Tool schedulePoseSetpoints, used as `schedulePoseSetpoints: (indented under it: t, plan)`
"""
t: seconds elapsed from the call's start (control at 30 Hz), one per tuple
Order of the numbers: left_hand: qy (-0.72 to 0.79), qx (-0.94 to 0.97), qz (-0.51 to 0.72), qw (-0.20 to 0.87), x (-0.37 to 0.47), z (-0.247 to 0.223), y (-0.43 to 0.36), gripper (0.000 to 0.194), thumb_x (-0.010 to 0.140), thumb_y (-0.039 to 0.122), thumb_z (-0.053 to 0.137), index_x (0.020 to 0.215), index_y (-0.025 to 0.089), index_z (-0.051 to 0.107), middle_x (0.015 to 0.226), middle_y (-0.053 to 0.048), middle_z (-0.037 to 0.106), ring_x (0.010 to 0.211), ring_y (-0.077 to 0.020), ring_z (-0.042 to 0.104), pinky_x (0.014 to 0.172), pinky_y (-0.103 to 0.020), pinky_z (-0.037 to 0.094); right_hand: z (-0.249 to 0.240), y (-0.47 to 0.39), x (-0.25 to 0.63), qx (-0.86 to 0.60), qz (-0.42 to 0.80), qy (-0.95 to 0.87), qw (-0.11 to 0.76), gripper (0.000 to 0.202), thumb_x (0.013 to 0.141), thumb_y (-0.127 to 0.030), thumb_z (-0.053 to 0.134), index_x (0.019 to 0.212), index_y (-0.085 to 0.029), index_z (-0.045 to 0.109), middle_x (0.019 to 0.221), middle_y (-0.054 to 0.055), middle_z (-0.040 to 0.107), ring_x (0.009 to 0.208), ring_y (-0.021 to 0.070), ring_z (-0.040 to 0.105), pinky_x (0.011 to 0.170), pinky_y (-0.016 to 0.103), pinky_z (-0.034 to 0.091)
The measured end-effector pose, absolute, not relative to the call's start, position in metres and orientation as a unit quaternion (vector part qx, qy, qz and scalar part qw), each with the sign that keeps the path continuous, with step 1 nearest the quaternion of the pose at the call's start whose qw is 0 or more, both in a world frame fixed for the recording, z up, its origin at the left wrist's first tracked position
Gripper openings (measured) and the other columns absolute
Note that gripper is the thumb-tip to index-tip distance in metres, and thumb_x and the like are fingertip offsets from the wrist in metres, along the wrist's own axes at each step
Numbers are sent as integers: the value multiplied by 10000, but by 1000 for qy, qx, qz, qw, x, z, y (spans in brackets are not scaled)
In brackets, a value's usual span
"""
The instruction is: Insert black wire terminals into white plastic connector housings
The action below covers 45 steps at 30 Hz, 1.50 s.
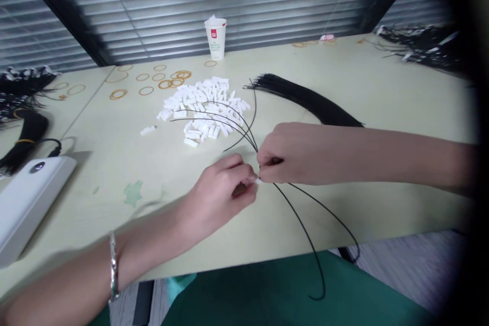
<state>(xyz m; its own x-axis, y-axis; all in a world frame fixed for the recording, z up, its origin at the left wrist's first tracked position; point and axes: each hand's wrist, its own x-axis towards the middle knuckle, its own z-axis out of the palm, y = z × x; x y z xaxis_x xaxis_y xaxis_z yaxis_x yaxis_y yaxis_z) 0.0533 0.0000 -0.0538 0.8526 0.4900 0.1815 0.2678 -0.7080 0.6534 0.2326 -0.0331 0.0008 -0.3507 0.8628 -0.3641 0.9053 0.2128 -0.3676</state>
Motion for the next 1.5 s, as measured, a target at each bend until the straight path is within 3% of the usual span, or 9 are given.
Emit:
schedulePoseSetpoints:
  t: [0.7,0.93,1.13,1.3,1.4,1.5]
  plan:
    - [205,912,173,311,53,-53,1,155,787,83,518,647,144,494,702,19,416,586,-68,420,492,-179,362,-1,-35,235,560,-276,780,35,297,723,-270,416,568,-155,191,512,-25,154,464,72,116,388,254,81]
    - [204,913,171,309,54,-53,1,171,787,87,515,631,146,476,696,21,409,593,-71,416,498,-185,356,-4,-34,234,563,-256,785,40,241,665,-189,415,542,-149,212,485,-36,175,460,59,104,432,263,86]
    - [209,909,161,324,53,-54,1,119,763,61,514,674,138,531,736,5,459,624,-80,435,506,-189,360,-2,-37,224,559,-273,782,37,193,642,-164,408,490,-146,290,437,-38,247,440,57,144,447,277,104]
    - [210,903,164,336,52,-56,0,100,775,82,518,700,142,546,751,1,460,621,-83,447,495,-187,372,-5,-37,224,555,-283,781,46,212,655,-146,411,509,-145,257,447,-37,274,433,62,203,448,270,136]
    - [209,905,170,329,52,-57,0,115,787,85,508,693,146,534,733,7,442,613,-81,445,502,-190,377,2,-40,232,525,-239,817,-18,203,763,-168,412,564,-160,376,564,-12,442,563,96,408,532,255,287]
    - [203,907,175,326,53,-58,0,92,780,82,512,729,146,554,737,7,455,604,-77,448,512,-195,382,11,-53,247,540,-112,819,-159,109,818,-142,411,795,-179,511,880,73,584,916,187,507,771,315,374]
